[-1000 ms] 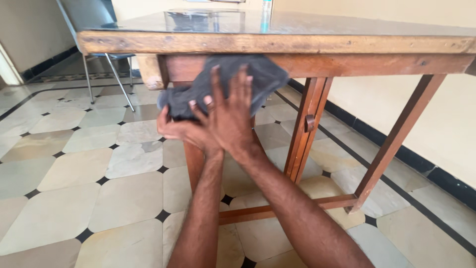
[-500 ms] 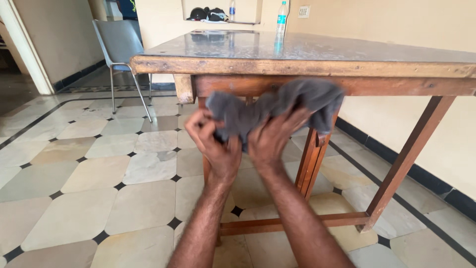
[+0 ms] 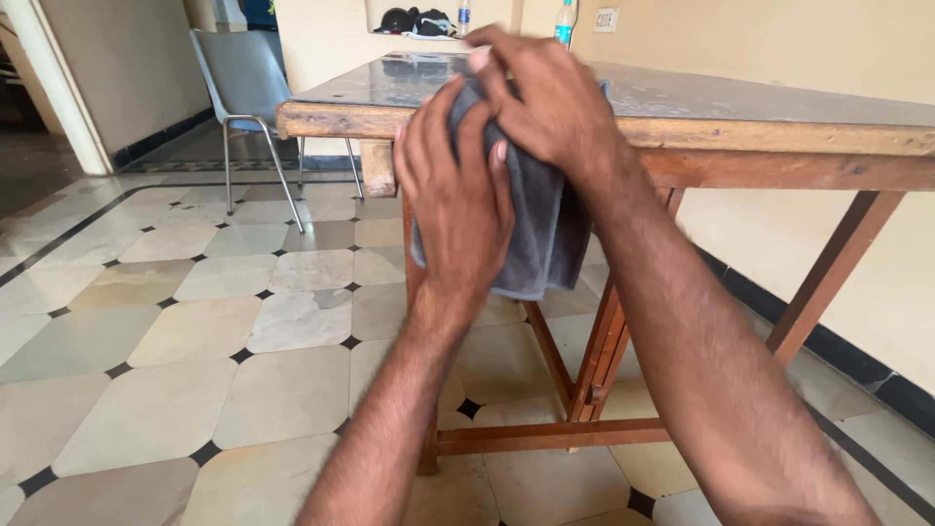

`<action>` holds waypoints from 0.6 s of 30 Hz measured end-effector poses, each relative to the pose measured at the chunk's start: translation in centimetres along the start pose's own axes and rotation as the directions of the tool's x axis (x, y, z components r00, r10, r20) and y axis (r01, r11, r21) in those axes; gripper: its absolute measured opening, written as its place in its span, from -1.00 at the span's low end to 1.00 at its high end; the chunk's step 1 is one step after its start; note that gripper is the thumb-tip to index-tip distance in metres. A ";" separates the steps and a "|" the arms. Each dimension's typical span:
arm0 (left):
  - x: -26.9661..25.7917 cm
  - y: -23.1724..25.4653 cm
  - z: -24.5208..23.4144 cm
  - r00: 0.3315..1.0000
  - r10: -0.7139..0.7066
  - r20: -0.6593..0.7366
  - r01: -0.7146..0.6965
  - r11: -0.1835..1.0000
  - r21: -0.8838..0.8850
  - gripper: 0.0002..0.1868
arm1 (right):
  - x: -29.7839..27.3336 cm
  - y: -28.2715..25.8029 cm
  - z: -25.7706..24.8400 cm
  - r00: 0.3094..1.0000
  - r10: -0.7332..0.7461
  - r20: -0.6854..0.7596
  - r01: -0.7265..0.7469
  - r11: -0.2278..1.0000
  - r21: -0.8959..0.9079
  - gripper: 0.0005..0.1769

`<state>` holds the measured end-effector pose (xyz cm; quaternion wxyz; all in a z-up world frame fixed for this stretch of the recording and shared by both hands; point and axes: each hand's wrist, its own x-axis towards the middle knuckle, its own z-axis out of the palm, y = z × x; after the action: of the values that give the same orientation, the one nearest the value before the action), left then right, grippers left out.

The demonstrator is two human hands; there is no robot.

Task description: The person wipes the wooden legs and frame of a table using a grey cloth. They systematically clean each leg and the horizontal supports, occasionally folding the cloth to use a clean side.

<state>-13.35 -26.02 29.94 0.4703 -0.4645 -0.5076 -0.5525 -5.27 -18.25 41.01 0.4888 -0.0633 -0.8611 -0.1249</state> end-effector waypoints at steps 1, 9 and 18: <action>0.7 -0.4 0.2 0.996 0.078 0.043 -0.081 0.993 0.085 -0.56 | -1.0 0.1 -0.3 0.993 -0.008 -0.119 0.008 1.000 -0.001 -0.63; 3.7 -5.2 -1.8 0.917 0.302 0.262 -0.352 0.920 0.173 -0.53 | -5.7 -0.7 -1.7 0.987 -0.051 0.152 0.083 0.973 -0.213 -0.12; 3.5 -11.6 -8.1 0.950 0.230 0.211 -0.301 0.854 0.425 -0.70 | 0.5 -6.1 5.8 0.968 -0.101 0.228 0.143 0.974 -0.177 0.19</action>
<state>-25.58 -33.75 31.56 0.5971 -0.4490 -0.5872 -0.3115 -11.78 -22.51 37.65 0.3747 -0.0702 -0.8955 -0.2297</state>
